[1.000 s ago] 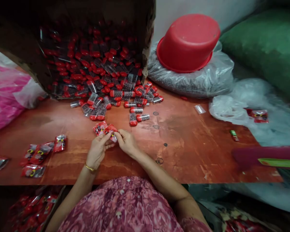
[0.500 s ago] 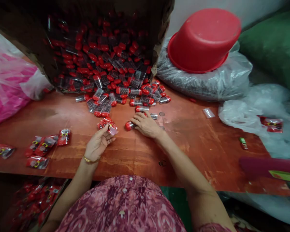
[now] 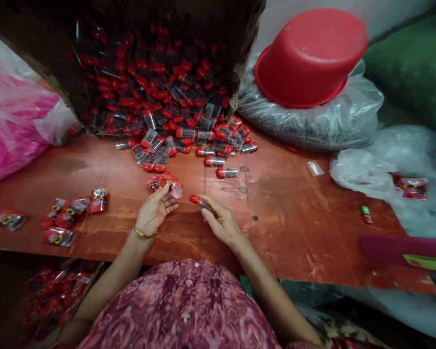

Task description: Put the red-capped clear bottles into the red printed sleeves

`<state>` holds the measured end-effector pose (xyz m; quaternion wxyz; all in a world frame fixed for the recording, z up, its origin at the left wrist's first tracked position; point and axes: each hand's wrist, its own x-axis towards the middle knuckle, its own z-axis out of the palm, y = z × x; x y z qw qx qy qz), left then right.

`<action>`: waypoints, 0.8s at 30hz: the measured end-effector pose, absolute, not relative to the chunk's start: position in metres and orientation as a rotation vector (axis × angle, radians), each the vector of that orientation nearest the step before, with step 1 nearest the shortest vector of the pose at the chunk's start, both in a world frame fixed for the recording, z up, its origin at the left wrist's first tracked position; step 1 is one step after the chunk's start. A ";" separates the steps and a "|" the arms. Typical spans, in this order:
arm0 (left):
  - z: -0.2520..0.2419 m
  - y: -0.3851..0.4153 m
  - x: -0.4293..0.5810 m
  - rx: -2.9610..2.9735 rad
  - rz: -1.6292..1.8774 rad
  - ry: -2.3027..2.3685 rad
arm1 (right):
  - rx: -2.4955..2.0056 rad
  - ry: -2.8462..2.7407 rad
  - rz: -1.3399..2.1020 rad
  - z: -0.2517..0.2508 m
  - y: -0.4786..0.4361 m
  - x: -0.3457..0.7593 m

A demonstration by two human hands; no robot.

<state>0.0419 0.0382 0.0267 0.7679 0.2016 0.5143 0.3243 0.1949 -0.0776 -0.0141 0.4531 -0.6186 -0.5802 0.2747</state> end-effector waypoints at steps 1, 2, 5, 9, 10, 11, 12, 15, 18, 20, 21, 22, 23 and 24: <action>0.027 0.038 0.043 0.439 0.684 1.112 | -1.519 -1.470 0.638 -0.010 -0.080 0.194; 0.026 0.037 0.043 0.442 0.668 1.109 | -1.509 -1.526 0.581 -0.006 -0.081 0.193; 0.026 0.036 0.045 0.468 0.648 1.105 | -1.463 -1.721 0.376 0.005 -0.078 0.198; 0.025 0.033 0.046 0.535 0.665 1.095 | -1.427 -1.899 0.247 0.004 -0.070 0.204; 0.025 0.033 0.047 0.553 0.672 1.093 | -1.432 -1.920 0.247 0.002 -0.068 0.204; 0.025 0.032 0.047 0.571 0.678 1.095 | -1.438 -1.927 0.246 0.000 -0.067 0.205; 0.026 0.032 0.047 0.586 0.685 1.106 | -1.445 -1.920 0.239 -0.001 -0.066 0.205; 0.026 0.032 0.048 0.618 0.703 1.146 | -1.426 -1.866 0.206 -0.002 -0.064 0.203; 0.024 0.031 0.049 0.626 0.704 1.137 | -1.399 -1.801 0.209 -0.002 -0.064 0.198; 0.024 0.029 0.051 0.622 0.715 1.110 | -1.435 -1.732 0.175 -0.003 -0.063 0.195; 0.025 0.028 0.052 0.622 0.728 1.090 | -1.465 -1.698 0.148 -0.004 -0.063 0.193; 0.025 0.026 0.054 0.622 0.745 1.068 | -1.490 -1.673 0.120 -0.005 -0.063 0.191; 0.026 0.024 0.056 0.621 0.763 1.047 | -1.504 -1.658 0.097 -0.007 -0.062 0.188; 0.027 0.022 0.058 0.618 0.779 1.027 | -1.504 -1.649 0.079 -0.008 -0.061 0.186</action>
